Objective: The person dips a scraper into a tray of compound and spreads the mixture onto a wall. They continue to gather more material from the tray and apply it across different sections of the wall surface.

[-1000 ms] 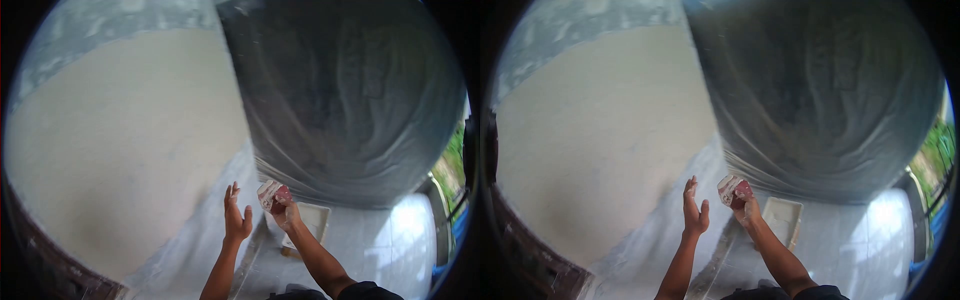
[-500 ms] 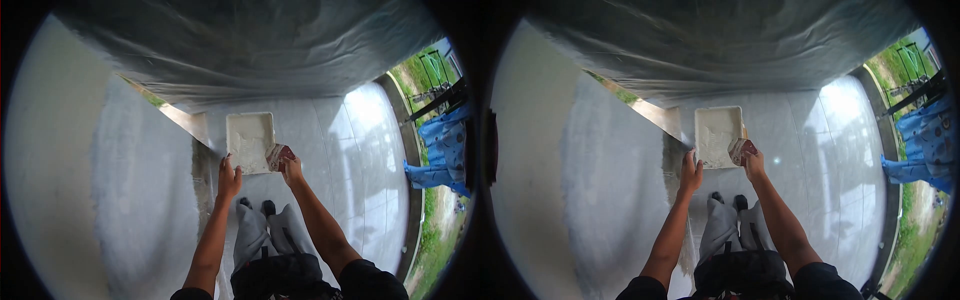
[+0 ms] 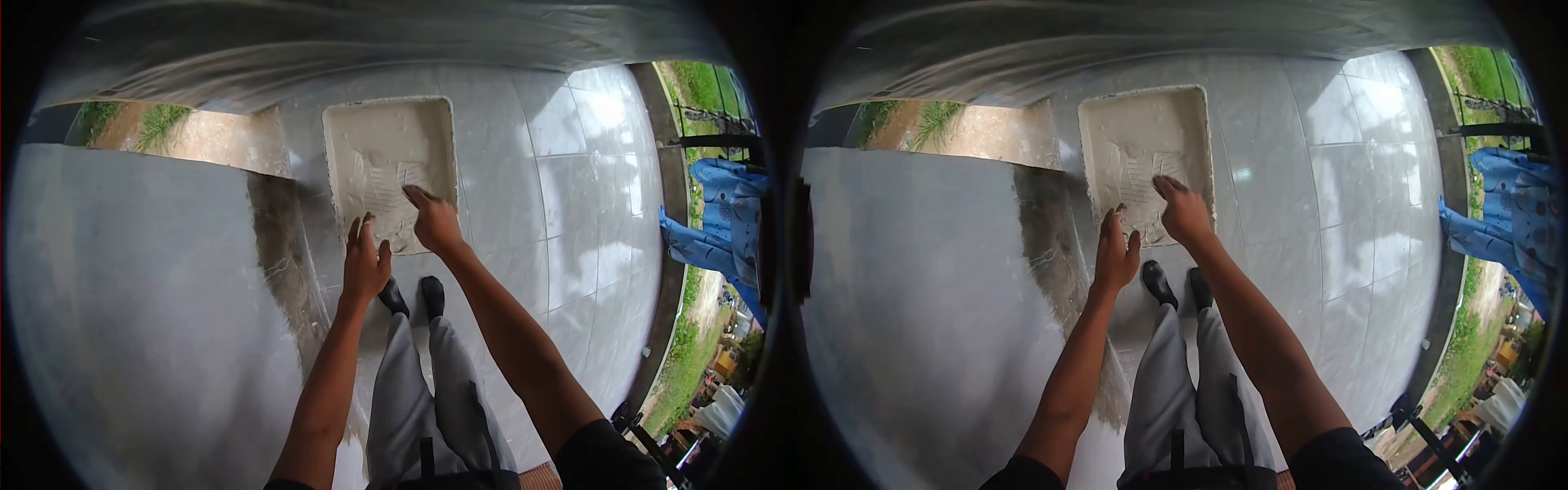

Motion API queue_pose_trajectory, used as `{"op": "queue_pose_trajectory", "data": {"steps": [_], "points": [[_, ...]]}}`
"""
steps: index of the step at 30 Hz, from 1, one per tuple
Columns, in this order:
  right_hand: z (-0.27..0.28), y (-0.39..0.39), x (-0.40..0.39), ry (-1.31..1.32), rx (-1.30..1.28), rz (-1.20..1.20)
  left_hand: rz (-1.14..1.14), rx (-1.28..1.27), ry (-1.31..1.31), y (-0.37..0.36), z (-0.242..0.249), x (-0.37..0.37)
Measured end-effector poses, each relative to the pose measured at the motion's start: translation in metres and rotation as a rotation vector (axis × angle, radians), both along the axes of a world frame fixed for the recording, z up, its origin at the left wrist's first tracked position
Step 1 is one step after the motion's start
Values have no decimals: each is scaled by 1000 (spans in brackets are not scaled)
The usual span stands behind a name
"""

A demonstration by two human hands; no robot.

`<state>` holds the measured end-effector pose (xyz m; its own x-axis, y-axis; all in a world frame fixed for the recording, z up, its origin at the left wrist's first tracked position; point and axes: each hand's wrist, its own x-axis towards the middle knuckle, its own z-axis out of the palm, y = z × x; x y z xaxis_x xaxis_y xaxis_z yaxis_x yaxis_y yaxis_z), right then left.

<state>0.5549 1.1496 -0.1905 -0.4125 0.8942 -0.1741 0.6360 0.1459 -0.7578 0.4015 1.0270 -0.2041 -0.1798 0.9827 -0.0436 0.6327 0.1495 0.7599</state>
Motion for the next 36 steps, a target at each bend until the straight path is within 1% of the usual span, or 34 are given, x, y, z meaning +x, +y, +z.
{"op": "queue_pose_trajectory", "data": {"steps": [2, 3, 5, 6, 7, 9, 12, 13, 15, 16, 18, 19, 21, 22, 24, 25, 27, 29, 31, 32, 34, 35, 36], "points": [[-22, 9, -21, 5, 325, 82, 4, 2, -29, 1, -6, -4], [-39, 15, -34, -1, 307, 68, 0, 18, -54, 3, -13, -10], [-58, 30, -50, -102, 514, 187, -8, 22, -66, 3, -17, -13], [-67, 32, -56, -148, 564, 191, -10, 28, -79, 1, -19, -15], [-74, 31, -58, -148, 558, 190, -12, 23, -79, -1, -19, -17], [-85, 29, -59, -268, 655, 223, -12, 20, -102, 0, -18, -20], [-93, 24, -60, -316, 720, 208, 5, -6, -147, 0, -16, -25], [-93, 21, -58, -319, 710, 209, 4, -15, -150, -2, -15, -26], [-91, 23, -56, -264, 569, 236, 14, 21, -172, 0, -14, -29], [-89, 19, -53, -266, 569, 230, 9, 21, -172, 0, -12, -31], [-82, 6, -43, -278, 620, 298, 23, 24, -169, 3, -9, -33], [-84, -8, -39, -240, 629, 266, 24, 35, -173, 5, -7, -33], [-77, -33, -25, -261, 561, 308, 47, 47, -161, 7, -3, -33], [-76, -41, -20, -260, 567, 314, 55, 54, -156, 8, -3, -33], [-68, -50, -14, -264, 428, 392, 62, 62, -149, 9, 0, -31], [-65, -44, -12, -264, 432, 394, 67, 67, -142, 10, 1, -31], [-56, -22, -11, -238, 529, 425, 76, 67, -134, 9, 3, -29], [-52, 16, -21, -270, 589, 370, 81, 64, -123, 6, 3, -28], [-60, 41, -21, -319, 453, 417, 83, 41, -100, 0, 3, -26], [-62, 38, -18, -316, 449, 416, 82, 38, -97, -3, 4, -24], [-76, 24, -7, -378, 698, 426, 170, 12, -158, -12, 6, -21], [-80, 11, 0, -397, 736, 425, 175, 13, -153, -16, 8, -18], [-78, -3, 6, -425, 718, 440, 193, -11, -139, -21, 8, -16]]}}
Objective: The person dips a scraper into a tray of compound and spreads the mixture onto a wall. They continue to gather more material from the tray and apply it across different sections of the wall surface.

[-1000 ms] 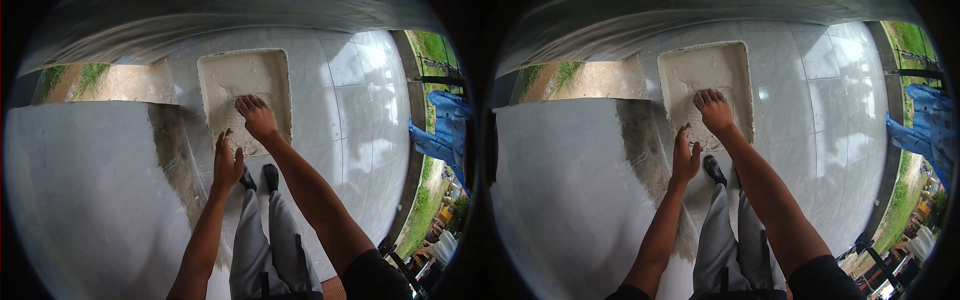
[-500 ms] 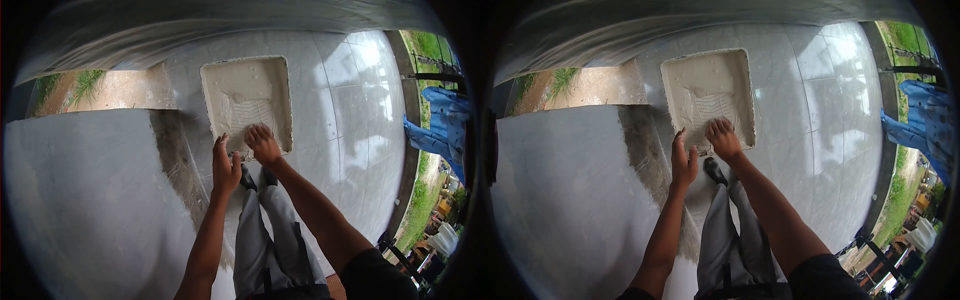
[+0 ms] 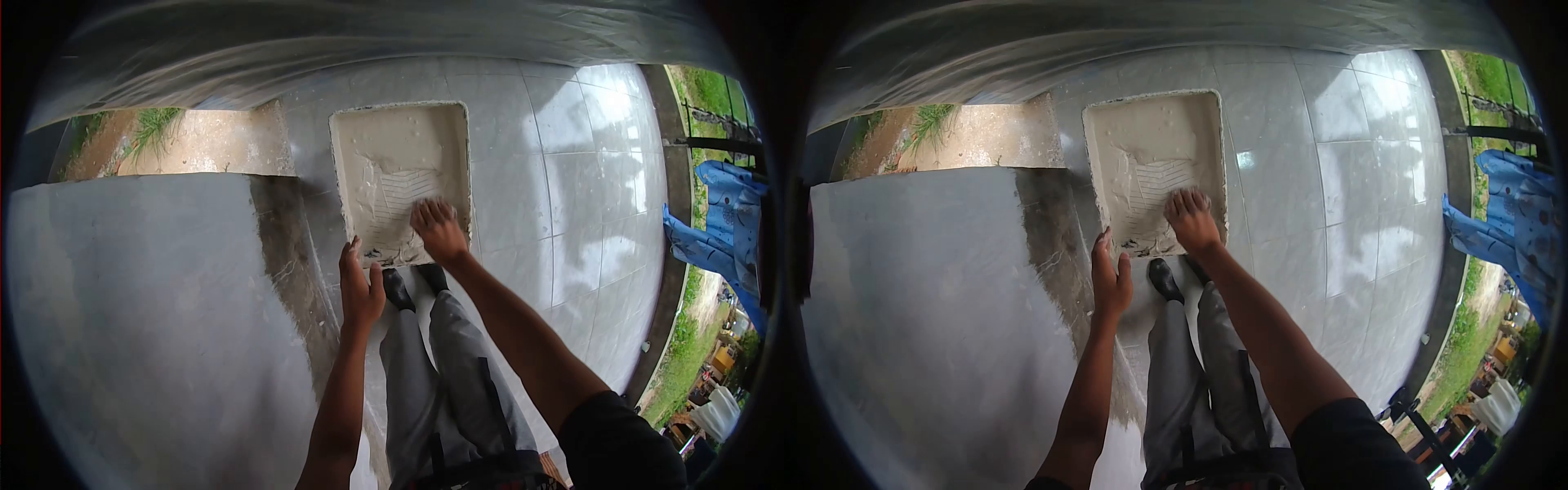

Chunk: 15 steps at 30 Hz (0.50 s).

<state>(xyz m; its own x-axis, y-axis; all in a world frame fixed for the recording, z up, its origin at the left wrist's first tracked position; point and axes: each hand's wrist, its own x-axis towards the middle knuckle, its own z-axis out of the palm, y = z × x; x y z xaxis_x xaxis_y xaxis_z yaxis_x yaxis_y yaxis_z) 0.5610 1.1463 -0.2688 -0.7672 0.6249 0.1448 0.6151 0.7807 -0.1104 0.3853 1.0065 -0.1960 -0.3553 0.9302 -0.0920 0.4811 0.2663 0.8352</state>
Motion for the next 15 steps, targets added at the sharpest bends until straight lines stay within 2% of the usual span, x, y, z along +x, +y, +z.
{"op": "queue_pose_trajectory", "data": {"steps": [2, 4, 5, 7, 8, 10, 11, 13, 14, 15], "points": [[3, -28, 10, -28, -5, 3, 19, -20, 16, -6, 5, 5], [8, -49, 19, 83, -259, 0, 10, -87, 46, -9, 16, 12], [9, -56, 22, 94, -246, 6, 14, -74, 58, -9, 20, 15], [17, -62, 24, 252, -650, -100, 25, -55, 83, -8, 30, 23], [24, -62, 23, 267, -638, -88, 21, -52, 92, -7, 38, 26], [40, -57, 22, 323, -963, -593, 37, -27, 92, -5, 54, 31], [47, -51, 23, 342, -954, -576, 40, -12, 76, -4, 63, 32], [62, -32, 22, 940, -1670, -1127, 59, 3, 108, 0, 79, 34], [83, -26, 28, 1209, -1851, -1151, 74, 2, 136, 1, 86, 34], [94, -20, 28, 1224, -1853, -1122, 91, 0, 162, 3, 96, 35]]}}
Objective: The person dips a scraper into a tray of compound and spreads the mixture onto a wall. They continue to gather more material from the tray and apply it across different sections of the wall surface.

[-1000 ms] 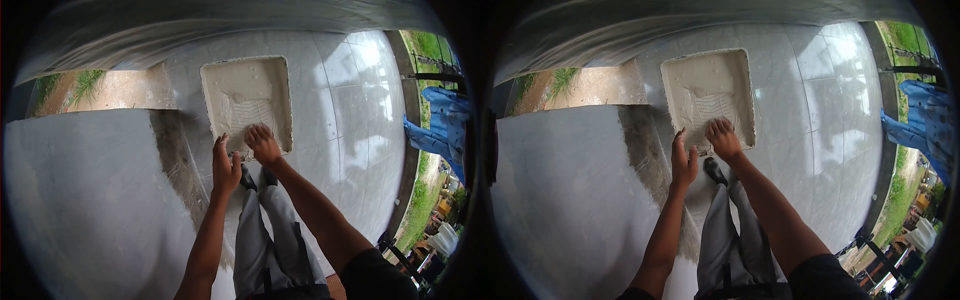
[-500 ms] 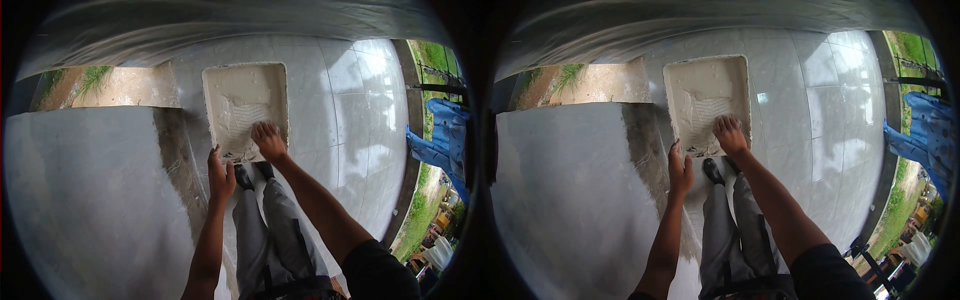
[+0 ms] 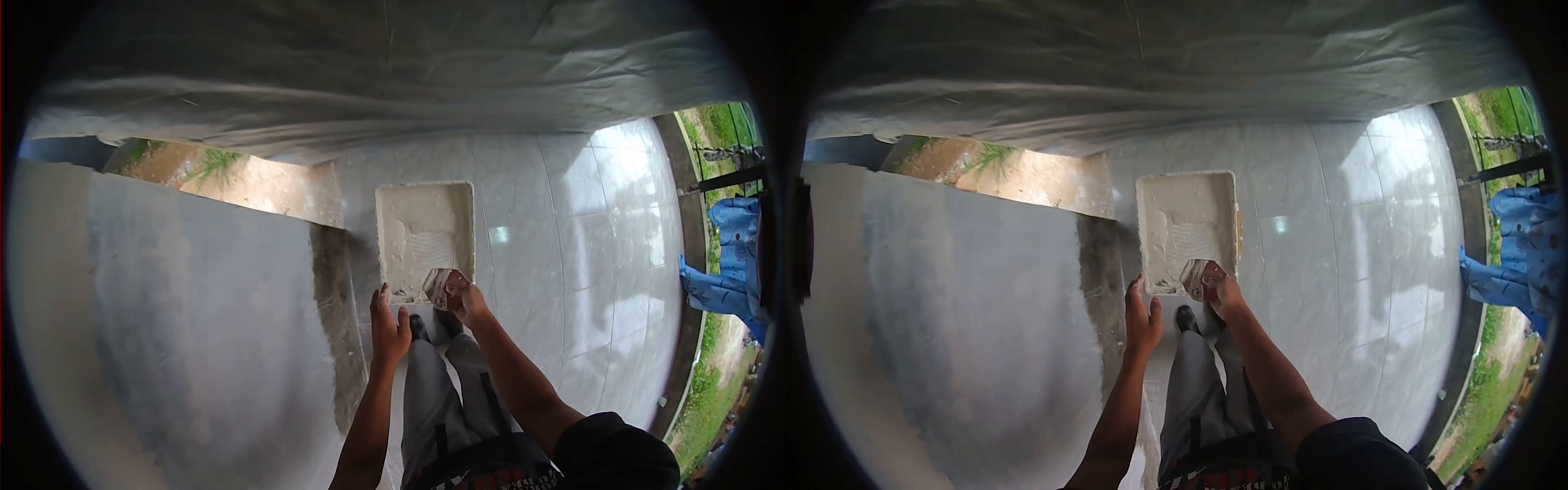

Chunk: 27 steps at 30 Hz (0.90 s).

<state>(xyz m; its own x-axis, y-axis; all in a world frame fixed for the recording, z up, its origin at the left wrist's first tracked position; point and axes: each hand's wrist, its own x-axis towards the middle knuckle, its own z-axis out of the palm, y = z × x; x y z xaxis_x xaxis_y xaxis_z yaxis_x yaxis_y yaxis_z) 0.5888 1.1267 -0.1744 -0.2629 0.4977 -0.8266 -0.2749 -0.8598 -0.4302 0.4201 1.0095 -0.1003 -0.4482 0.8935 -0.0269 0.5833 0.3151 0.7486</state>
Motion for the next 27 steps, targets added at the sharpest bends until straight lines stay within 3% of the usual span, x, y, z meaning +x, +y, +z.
{"op": "queue_pose_trajectory", "data": {"steps": [2, 6, 10, 18, 25, 26, 27], "points": [[23, 10, 0, 234, -87, -160, 13, 4, 8, 1, 20, 1], [64, 29, -8, 619, -30, -201, 77, 163, -20, 7, 55, -7], [132, 43, -32, 727, -24, -90, 150, 314, -48, 25, 112, -10], [270, 52, -115, 1040, 71, 91, 226, 583, 327, 19, 260, -44], [394, 5, -179, 1284, 185, 332, 367, 789, 751, -63, 383, -52], [322, 83, -115, 1480, 142, 303, 287, 774, 963, 17, 333, 35], [327, 88, -115, 1523, 120, 329, 316, 768, 992, 19, 349, 56]]}}
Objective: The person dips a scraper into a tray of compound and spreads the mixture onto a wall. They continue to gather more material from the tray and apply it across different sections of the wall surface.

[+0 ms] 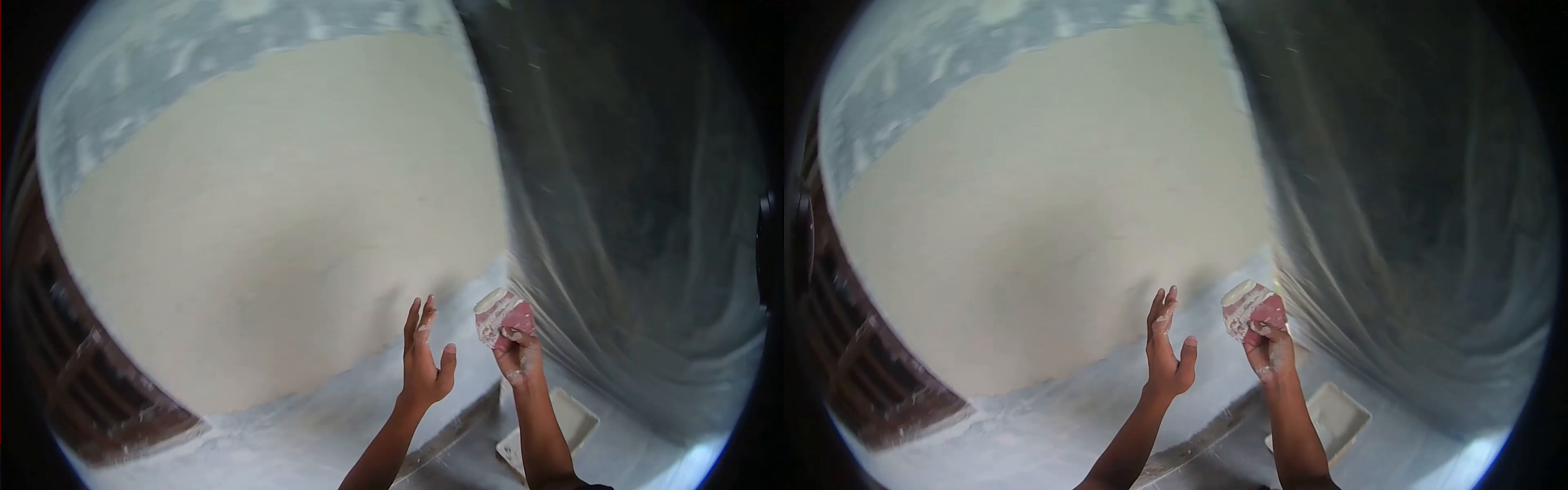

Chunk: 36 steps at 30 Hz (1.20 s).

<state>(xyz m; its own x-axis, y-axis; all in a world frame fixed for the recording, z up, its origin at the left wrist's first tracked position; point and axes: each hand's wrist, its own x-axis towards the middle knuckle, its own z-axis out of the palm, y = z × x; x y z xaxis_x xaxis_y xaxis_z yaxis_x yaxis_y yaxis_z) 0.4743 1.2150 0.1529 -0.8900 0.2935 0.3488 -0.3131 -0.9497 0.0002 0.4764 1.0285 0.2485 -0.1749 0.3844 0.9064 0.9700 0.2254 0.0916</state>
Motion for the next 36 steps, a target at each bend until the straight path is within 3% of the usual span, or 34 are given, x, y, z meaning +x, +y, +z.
{"op": "queue_pose_trajectory", "data": {"steps": [3, 5, 9, 11, 15, 17, 18, 19, 20, 21, 23, 24, 26, 27, 29, 32, 36], "points": [[39, 5, 25, 132, 86, 31, 0, 109, 115, 7, 26, 44], [56, 10, 31, 205, 106, 95, 165, 62, 227, 8, 36, 72], [67, 20, 25, 397, 247, 76, 369, 79, 436, 17, 12, 87], [67, 34, 20, 485, 365, 88, 615, 21, 525, 30, 6, 107], [60, 41, -22, 630, 485, 89, 772, 56, 632, 36, -34, 93], [67, 45, -9, 682, 634, -244, 786, 26, 725, 24, -38, 109], [70, 54, 9, 690, 630, -261, 751, 36, 762, 25, -41, 121], [74, 61, 28, 746, 642, -498, 719, 46, 789, 23, -43, 132], [143, 16, 3, 770, 740, -660, 760, 94, 696, -24, 8, 109], [164, 9, 9, 774, 743, -667, 860, 77, 709, -35, 20, 114], [194, 2, 18, 737, 885, -1185, 943, 61, 715, -58, 37, 114], [207, -4, 14, 732, 891, -1194, 946, 69, 717, -70, 43, 110], [228, -15, 1, 737, 845, -1602, 936, 82, 719, -93, 51, 101], [244, -27, -5, 736, 855, -1611, 903, 122, 691, -110, 62, 92], [254, -35, -8, 712, 839, -1960, 855, 165, 666, -124, 64, 81], [261, -49, -13, 638, 893, -2131, 801, 200, 604, -137, 62, 68], [266, -67, -27, 583, 950, -2159, 744, 211, 595, -148, 61, 53]]}}
